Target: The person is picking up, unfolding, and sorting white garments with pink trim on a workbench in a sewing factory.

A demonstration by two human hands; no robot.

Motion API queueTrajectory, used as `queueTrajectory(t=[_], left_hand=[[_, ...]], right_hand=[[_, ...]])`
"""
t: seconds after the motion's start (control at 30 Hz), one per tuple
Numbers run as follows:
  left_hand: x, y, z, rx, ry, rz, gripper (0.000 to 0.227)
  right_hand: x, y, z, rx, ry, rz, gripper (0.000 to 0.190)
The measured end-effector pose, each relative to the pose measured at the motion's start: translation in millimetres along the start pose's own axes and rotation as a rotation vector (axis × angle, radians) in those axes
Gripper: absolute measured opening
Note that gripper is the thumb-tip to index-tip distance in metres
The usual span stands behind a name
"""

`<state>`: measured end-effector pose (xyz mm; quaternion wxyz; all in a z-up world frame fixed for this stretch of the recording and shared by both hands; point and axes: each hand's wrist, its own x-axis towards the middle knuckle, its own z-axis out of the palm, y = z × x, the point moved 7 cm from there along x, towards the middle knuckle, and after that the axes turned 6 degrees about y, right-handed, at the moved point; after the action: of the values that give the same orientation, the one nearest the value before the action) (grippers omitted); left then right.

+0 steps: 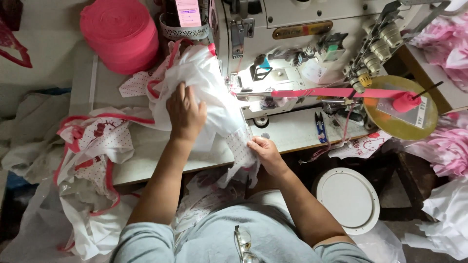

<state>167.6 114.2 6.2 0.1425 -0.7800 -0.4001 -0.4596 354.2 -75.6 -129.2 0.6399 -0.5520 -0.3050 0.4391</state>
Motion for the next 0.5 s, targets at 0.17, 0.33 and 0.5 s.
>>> queueTrajectory(t=[0.17,0.33,0.5], left_hand=[[32.5,-15.8,59.4,0.098,-0.084,-0.059,0.054],[17.3,7.5,9.0,-0.287,-0.128,-0.209,0.047],[-85.5,88.6,-71.3,-0.471,0.000,-0.061,0.026]], right_hand=[[26.6,-18.9,18.5,-0.013,0.034,-0.067,0.021],[54.4,-36.3,41.3,0.014,0.016,-0.058,0.018],[36.7,-78.7,62.1,-0.008,-0.003,-0.046,0.008]])
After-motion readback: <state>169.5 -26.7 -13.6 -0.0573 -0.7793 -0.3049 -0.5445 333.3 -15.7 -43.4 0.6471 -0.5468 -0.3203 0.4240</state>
